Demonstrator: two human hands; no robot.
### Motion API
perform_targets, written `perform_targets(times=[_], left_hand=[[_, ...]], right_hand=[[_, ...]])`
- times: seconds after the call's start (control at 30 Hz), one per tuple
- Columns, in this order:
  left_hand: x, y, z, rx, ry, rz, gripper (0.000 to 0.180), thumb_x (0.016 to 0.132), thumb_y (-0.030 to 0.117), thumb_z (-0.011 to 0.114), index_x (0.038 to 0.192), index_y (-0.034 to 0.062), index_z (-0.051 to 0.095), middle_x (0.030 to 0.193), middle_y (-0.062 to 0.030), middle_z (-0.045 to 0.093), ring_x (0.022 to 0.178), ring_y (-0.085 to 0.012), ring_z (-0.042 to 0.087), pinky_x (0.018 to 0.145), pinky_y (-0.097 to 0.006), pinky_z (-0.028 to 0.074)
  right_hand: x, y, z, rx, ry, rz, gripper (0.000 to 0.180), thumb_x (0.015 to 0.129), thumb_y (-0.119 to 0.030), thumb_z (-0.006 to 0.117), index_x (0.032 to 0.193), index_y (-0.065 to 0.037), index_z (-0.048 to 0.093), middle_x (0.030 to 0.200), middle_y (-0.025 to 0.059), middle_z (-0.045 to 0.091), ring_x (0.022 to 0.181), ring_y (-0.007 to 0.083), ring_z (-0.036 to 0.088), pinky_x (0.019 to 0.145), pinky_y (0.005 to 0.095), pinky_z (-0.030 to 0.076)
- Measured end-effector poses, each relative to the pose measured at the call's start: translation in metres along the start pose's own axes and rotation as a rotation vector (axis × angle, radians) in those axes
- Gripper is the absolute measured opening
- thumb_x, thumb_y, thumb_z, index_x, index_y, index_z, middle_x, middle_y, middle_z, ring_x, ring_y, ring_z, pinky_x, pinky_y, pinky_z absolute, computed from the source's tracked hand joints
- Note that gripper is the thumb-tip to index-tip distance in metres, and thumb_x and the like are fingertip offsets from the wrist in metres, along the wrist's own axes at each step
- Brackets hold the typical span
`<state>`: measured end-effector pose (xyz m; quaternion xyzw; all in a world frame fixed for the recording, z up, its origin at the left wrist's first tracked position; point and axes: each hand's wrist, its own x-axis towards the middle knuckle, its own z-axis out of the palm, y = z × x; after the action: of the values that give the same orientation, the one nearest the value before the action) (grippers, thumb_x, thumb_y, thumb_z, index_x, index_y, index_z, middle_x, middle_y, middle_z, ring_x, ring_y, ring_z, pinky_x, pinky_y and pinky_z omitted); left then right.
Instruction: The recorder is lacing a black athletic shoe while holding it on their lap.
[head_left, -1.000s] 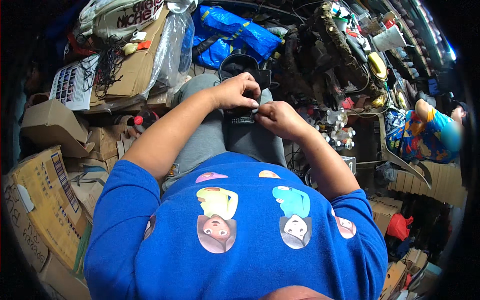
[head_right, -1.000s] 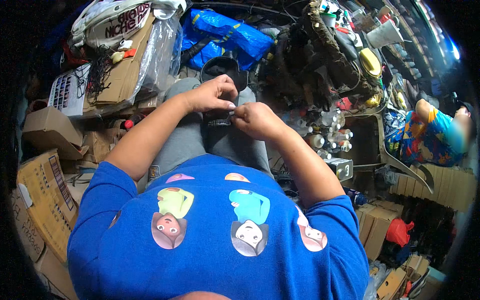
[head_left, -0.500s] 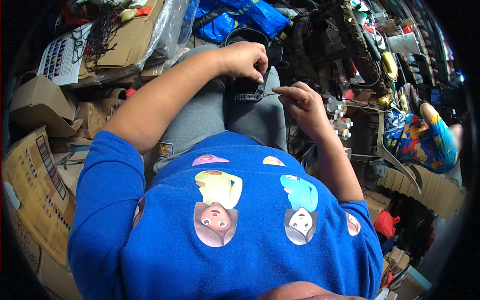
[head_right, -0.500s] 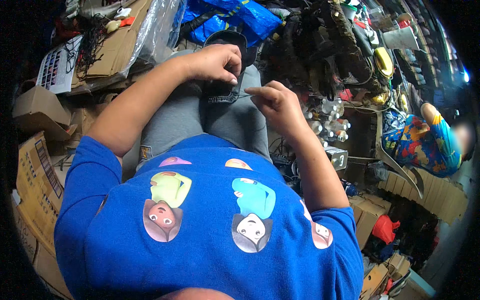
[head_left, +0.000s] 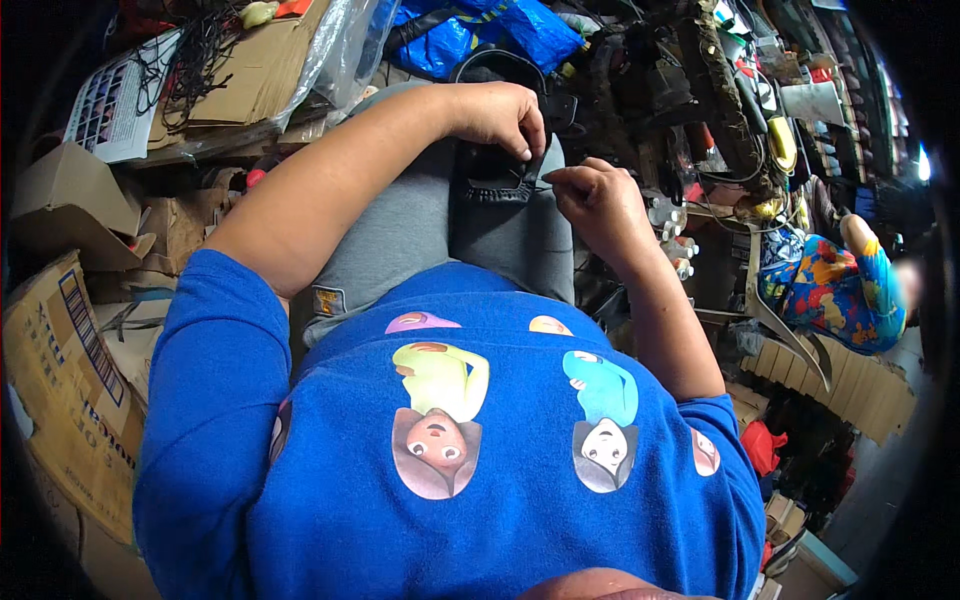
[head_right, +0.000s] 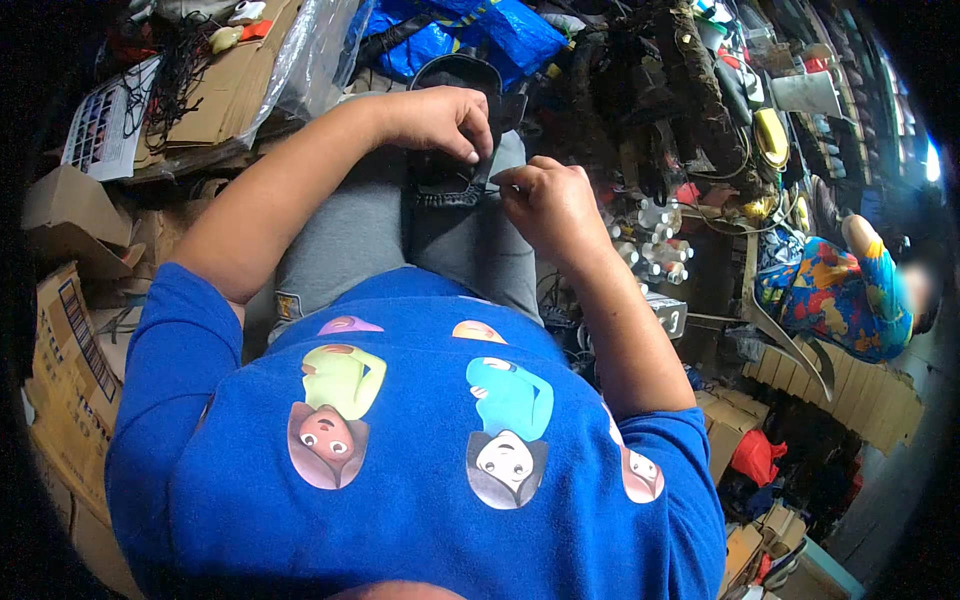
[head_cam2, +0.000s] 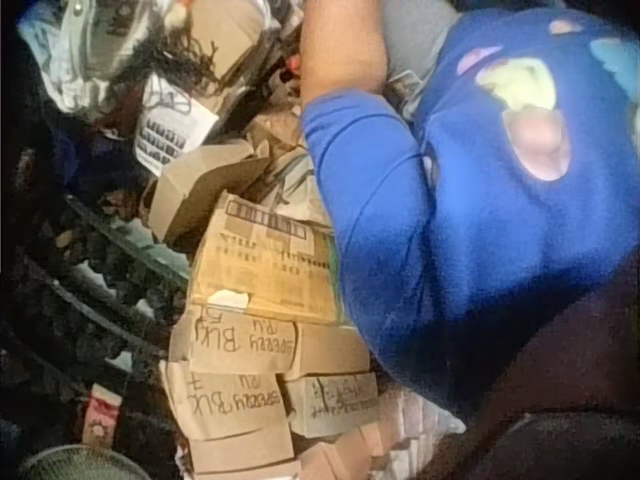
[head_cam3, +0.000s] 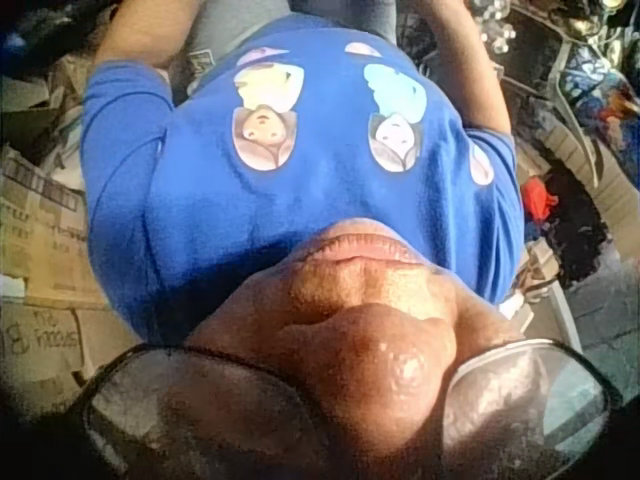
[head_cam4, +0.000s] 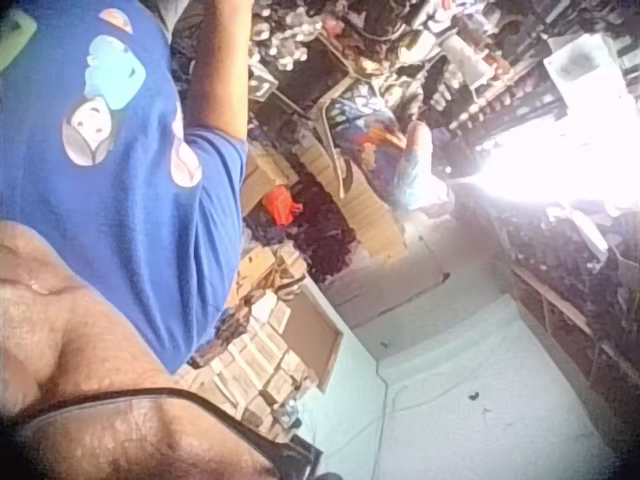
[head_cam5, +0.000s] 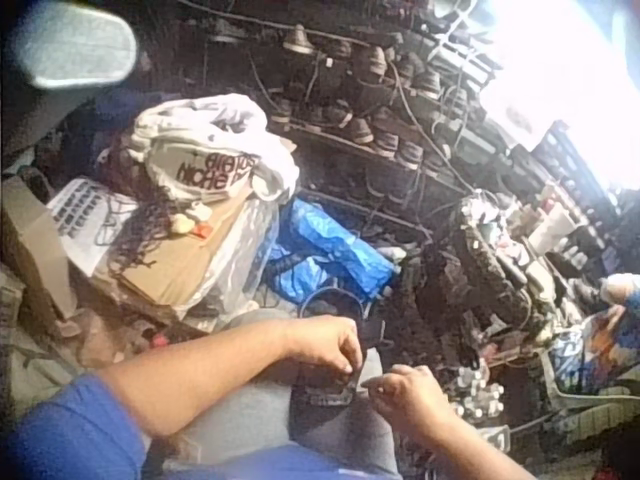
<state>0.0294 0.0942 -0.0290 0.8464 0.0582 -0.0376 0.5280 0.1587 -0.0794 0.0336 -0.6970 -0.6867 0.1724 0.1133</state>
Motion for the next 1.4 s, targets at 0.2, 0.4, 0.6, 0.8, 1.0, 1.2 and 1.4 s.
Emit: perform_targets(times=[0.2,0.4,0.6,0.8,1.0,1.2,1.4], left_hand=[[0.003,-0.002,-0.002,-0.027,-0.024,0.010,0.020,0.072,0.014,0.071,0.091,0.0094,0.073,0.095,-0.0062,0.051,0.094,-0.0196,0.052,0.085,-0.029,0.042],[0.000,-0.002,-0.002,-0.016,-0.023,-0.019,0.021,0.072,0.014,0.071,0.092,0.0094,0.073,0.095,-0.0055,0.051,0.094,-0.0188,0.052,0.085,-0.028,0.042],[-0.004,-0.001,-0.005,-0.021,-0.064,0.023,0.027,0.070,0.013,0.068,0.096,0.0102,0.073,0.088,-0.0070,0.053,0.088,-0.0201,0.053,0.081,-0.029,0.043],[-0.002,-0.003,-0.004,-0.015,-0.080,0.032,0.032,0.068,0.012,0.064,0.099,0.0098,0.072,0.083,-0.0080,0.053,0.083,-0.0211,0.054,0.077,-0.030,0.044],[-0.005,-0.002,-0.006,-0.013,-0.075,0.028,0.032,0.068,0.012,0.065,0.099,0.0107,0.072,0.084,-0.0080,0.053,0.085,-0.0208,0.053,0.078,-0.030,0.044],[-0.008,0.000,-0.005,-0.003,-0.078,0.013,0.033,0.069,0.012,0.065,0.101,0.0093,0.072,0.088,-0.0067,0.054,0.089,-0.0195,0.052,0.081,-0.029,0.043],[-0.009,-0.008,-0.003,0.016,-0.055,0.089,0.032,0.070,0.009,0.064,0.101,0.0065,0.071,0.088,-0.0057,0.056,0.091,-0.0184,0.052,0.083,-0.028,0.043]], right_hand=[[0.001,0.011,0.006,0.191,-0.027,0.066,0.020,0.074,-0.007,0.066,0.093,-0.010,0.071,0.077,0.0112,0.058,0.072,0.0259,0.061,0.067,0.0345,0.049],[0.008,0.017,0.004,0.114,-0.052,-0.020,0.019,0.075,-0.008,0.066,0.093,-0.011,0.071,0.076,0.0097,0.058,0.074,0.0266,0.060,0.067,0.0355,0.048],[0.002,0.012,0.005,0.061,-0.066,-0.020,0.019,0.074,-0.008,0.065,0.092,-0.011,0.070,0.074,0.0097,0.060,0.074,0.0284,0.061,0.068,0.0379,0.048],[-0.001,0.018,0.013,0.276,-0.035,0.072,0.022,0.074,-0.004,0.065,0.094,-0.009,0.070,0.076,0.0092,0.059,0.070,0.0216,0.061,0.065,0.0312,0.048],[0.003,0.030,0.017,0.374,-0.051,0.050,0.018,0.077,-0.005,0.065,0.095,-0.008,0.070,0.078,0.0079,0.059,0.069,0.0187,0.060,0.064,0.0292,0.047],[-0.004,0.022,0.025,0.336,0.025,0.042,0.017,0.078,-0.005,0.065,0.095,-0.007,0.068,0.080,0.0089,0.061,0.070,0.0190,0.061,0.065,0.0285,0.047],[-0.009,0.020,0.031,0.403,0.078,0.087,0.018,0.076,-0.006,0.066,0.094,-0.007,0.068,0.080,0.0105,0.061,0.071,0.0222,0.062,0.065,0.0312,0.048]])
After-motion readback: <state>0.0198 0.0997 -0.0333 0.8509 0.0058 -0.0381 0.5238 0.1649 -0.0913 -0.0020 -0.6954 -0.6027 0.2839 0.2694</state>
